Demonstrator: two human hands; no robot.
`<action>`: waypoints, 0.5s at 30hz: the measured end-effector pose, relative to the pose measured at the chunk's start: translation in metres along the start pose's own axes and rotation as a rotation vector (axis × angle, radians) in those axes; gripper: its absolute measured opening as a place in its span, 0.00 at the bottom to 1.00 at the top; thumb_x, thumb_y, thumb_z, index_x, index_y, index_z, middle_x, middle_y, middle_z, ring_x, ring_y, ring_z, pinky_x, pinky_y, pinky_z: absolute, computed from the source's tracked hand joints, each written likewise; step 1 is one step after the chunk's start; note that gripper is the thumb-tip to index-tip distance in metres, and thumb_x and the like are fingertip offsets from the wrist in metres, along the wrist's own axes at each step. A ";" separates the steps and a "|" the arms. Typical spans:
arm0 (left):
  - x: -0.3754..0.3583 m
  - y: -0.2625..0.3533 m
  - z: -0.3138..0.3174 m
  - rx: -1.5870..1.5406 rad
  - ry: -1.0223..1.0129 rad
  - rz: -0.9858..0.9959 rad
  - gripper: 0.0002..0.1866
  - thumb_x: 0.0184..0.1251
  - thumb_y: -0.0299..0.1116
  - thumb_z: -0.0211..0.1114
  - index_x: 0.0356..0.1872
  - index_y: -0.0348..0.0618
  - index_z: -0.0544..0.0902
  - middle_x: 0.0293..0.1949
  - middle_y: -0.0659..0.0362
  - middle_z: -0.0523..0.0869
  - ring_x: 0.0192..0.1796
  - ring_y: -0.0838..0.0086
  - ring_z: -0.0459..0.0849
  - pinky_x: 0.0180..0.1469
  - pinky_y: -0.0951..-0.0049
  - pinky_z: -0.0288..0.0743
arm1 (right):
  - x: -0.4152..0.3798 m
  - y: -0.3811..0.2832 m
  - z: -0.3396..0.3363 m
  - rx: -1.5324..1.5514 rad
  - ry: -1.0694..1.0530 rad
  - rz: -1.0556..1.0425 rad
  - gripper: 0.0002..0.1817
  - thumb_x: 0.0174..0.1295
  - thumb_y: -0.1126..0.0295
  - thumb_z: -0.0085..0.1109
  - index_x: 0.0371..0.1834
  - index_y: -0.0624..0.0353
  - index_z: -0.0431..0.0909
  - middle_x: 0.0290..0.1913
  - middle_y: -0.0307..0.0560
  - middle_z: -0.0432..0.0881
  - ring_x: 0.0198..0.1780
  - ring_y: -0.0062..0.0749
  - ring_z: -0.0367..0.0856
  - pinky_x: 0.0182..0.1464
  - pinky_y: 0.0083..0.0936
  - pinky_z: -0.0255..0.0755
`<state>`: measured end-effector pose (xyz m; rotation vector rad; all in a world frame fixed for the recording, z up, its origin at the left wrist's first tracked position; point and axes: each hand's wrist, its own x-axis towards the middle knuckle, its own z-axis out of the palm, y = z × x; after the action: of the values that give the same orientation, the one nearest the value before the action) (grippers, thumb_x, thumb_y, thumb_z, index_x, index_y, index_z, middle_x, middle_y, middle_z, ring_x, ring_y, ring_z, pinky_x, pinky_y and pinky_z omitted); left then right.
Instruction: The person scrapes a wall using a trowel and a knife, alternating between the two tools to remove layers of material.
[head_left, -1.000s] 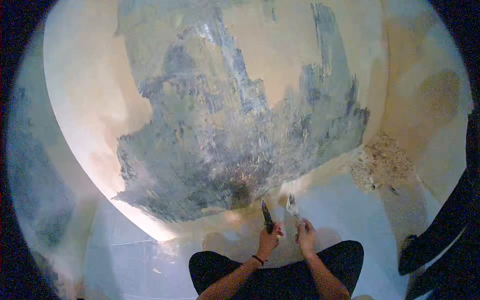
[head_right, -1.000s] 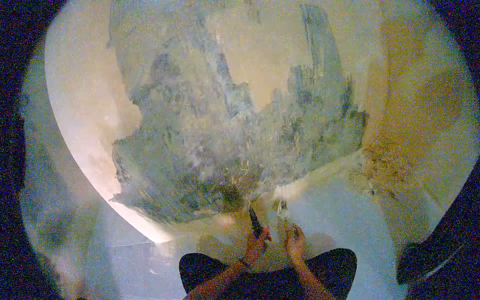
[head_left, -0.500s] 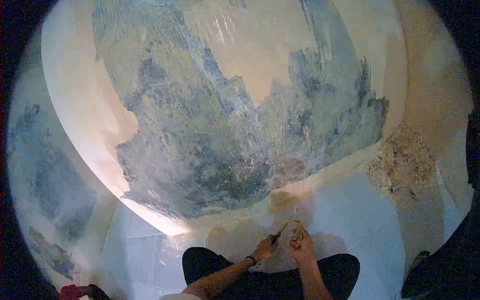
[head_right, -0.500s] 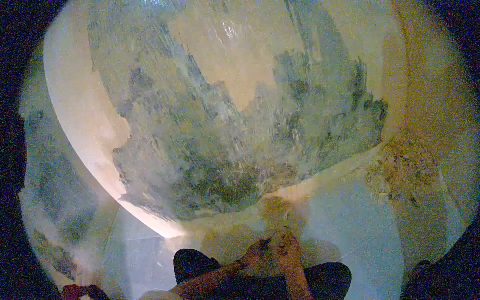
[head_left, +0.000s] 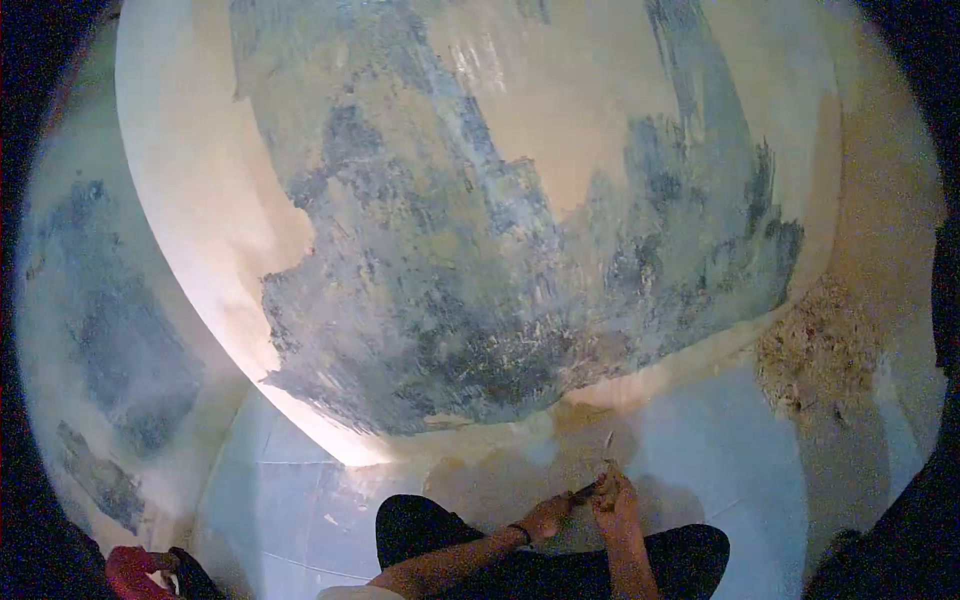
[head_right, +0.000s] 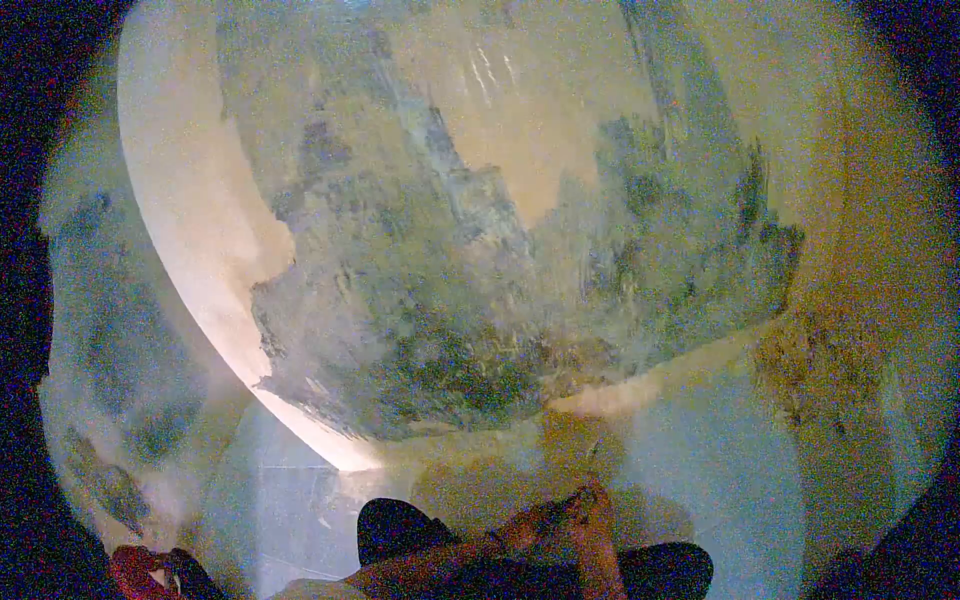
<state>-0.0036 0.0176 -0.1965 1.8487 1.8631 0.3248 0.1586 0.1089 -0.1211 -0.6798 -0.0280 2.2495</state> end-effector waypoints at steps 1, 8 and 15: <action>-0.003 0.001 -0.001 0.006 0.073 0.010 0.23 0.60 0.30 0.52 0.57 0.32 0.67 0.45 0.40 0.80 0.47 0.45 0.78 0.49 0.51 0.72 | 0.001 -0.001 0.002 -0.040 -0.038 -0.002 0.11 0.65 0.62 0.52 0.43 0.57 0.71 0.33 0.42 0.77 0.22 0.23 0.71 0.19 0.17 0.66; -0.019 0.032 -0.012 0.333 0.030 -0.092 0.23 0.64 0.34 0.50 0.58 0.34 0.68 0.43 0.45 0.82 0.39 0.50 0.83 0.44 0.49 0.74 | -0.005 0.004 -0.006 -0.519 -0.118 -0.195 0.11 0.65 0.63 0.51 0.41 0.59 0.71 0.33 0.43 0.77 0.22 0.24 0.71 0.20 0.18 0.67; -0.019 0.049 -0.033 -0.004 0.021 -0.225 0.17 0.63 0.35 0.54 0.48 0.31 0.70 0.40 0.39 0.81 0.40 0.48 0.82 0.42 0.51 0.75 | -0.009 0.007 0.014 -0.112 0.028 0.038 0.09 0.66 0.64 0.49 0.41 0.58 0.71 0.32 0.43 0.76 0.21 0.23 0.70 0.19 0.18 0.64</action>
<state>0.0221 0.0072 -0.1410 1.6174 2.0586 0.2696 0.1525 0.0999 -0.1065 -0.7778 -0.1293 2.2878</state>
